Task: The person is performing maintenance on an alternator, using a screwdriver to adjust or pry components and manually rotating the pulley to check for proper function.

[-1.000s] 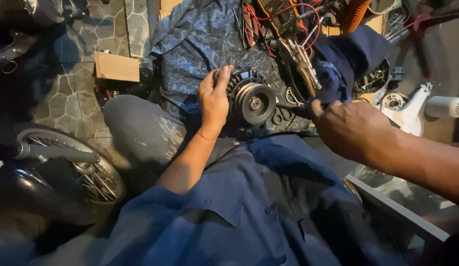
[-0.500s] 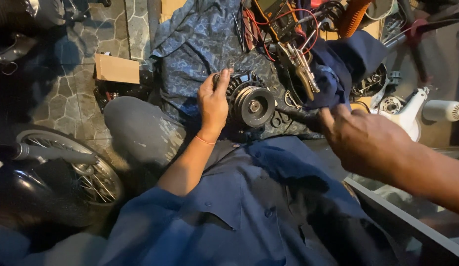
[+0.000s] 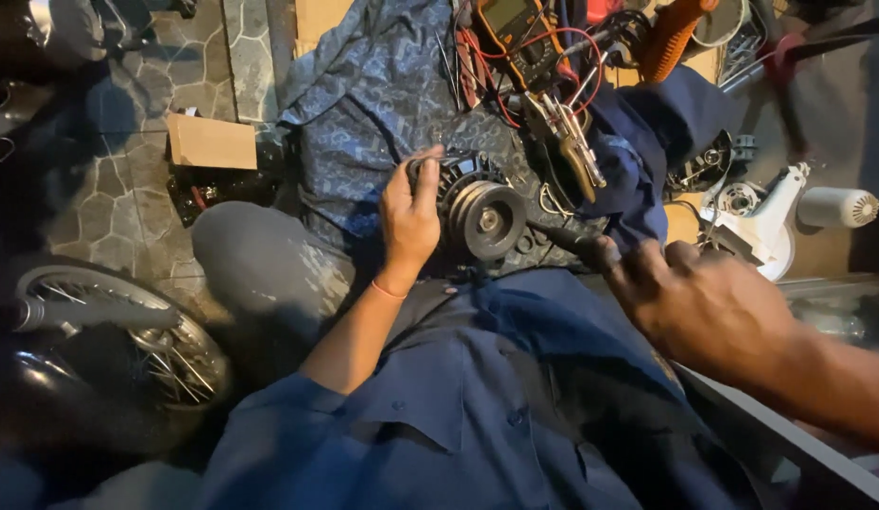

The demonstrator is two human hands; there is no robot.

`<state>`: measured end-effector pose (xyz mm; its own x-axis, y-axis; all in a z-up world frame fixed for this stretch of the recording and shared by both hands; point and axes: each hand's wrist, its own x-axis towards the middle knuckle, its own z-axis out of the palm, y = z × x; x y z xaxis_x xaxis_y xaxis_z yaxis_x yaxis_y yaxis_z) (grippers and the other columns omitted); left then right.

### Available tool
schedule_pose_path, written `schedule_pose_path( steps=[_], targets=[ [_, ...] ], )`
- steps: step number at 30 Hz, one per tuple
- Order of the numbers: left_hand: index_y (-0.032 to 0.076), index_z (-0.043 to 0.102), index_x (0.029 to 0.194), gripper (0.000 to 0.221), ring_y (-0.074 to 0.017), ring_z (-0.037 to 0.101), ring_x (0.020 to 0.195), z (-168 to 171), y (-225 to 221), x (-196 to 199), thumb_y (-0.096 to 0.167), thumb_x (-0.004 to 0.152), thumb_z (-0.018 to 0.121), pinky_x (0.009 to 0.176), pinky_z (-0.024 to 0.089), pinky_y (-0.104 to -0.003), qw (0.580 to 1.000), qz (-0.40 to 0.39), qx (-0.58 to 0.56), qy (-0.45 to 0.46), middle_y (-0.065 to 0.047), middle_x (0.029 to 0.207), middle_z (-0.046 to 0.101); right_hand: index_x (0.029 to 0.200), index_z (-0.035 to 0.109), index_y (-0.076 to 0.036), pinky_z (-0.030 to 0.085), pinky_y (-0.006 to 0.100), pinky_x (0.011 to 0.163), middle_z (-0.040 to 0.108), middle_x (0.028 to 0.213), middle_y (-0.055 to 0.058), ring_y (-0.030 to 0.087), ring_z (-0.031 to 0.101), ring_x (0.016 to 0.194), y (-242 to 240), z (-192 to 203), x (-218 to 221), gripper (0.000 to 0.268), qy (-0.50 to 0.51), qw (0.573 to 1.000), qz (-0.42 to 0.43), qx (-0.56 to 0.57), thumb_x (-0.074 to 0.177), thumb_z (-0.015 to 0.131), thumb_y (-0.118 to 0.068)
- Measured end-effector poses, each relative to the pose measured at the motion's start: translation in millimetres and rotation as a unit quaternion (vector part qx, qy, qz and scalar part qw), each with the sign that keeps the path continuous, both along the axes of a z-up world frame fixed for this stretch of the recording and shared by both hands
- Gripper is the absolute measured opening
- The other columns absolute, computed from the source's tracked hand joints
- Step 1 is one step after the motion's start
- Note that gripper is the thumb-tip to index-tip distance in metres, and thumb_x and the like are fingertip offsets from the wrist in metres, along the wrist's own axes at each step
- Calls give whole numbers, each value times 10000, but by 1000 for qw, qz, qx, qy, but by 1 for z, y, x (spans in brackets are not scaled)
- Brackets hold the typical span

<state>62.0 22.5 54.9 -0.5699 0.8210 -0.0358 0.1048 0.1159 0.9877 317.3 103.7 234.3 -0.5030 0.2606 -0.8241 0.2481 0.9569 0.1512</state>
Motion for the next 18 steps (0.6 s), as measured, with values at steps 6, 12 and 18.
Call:
schedule_pose_path(
  steps=[6, 12, 18],
  targets=[
    [-38, 674, 1155, 244, -230, 680, 1080, 0, 3, 2, 122, 1049, 522, 986, 525, -317, 998, -13, 24, -49, -119, 1180, 728, 1601, 212, -68, 668, 271, 428, 588, 1183, 139, 187, 743, 738, 15, 5, -10, 676, 26, 997, -65, -13, 980, 404, -254],
    [-46, 664, 1188, 291, -213, 665, 1087, 0, -5, -10, 150, 1058, 492, 1000, 506, -303, 995, -16, 15, -100, -124, 1209, 714, 1341, 504, -342, 547, 388, 462, 726, 697, -4, 224, 652, 444, 17, 4, -11, 444, 102, 935, -332, -68, 908, 601, -351],
    [-26, 673, 1185, 278, -227, 646, 1170, -2, -7, -9, 147, 1058, 496, 1068, 478, -330, 995, -21, 10, -97, -116, 1234, 709, 1198, 768, -224, 451, 346, 541, 781, 695, 89, 198, 596, 522, 33, 29, -55, 287, -25, 782, -608, -131, 976, 621, -332]
  ],
)
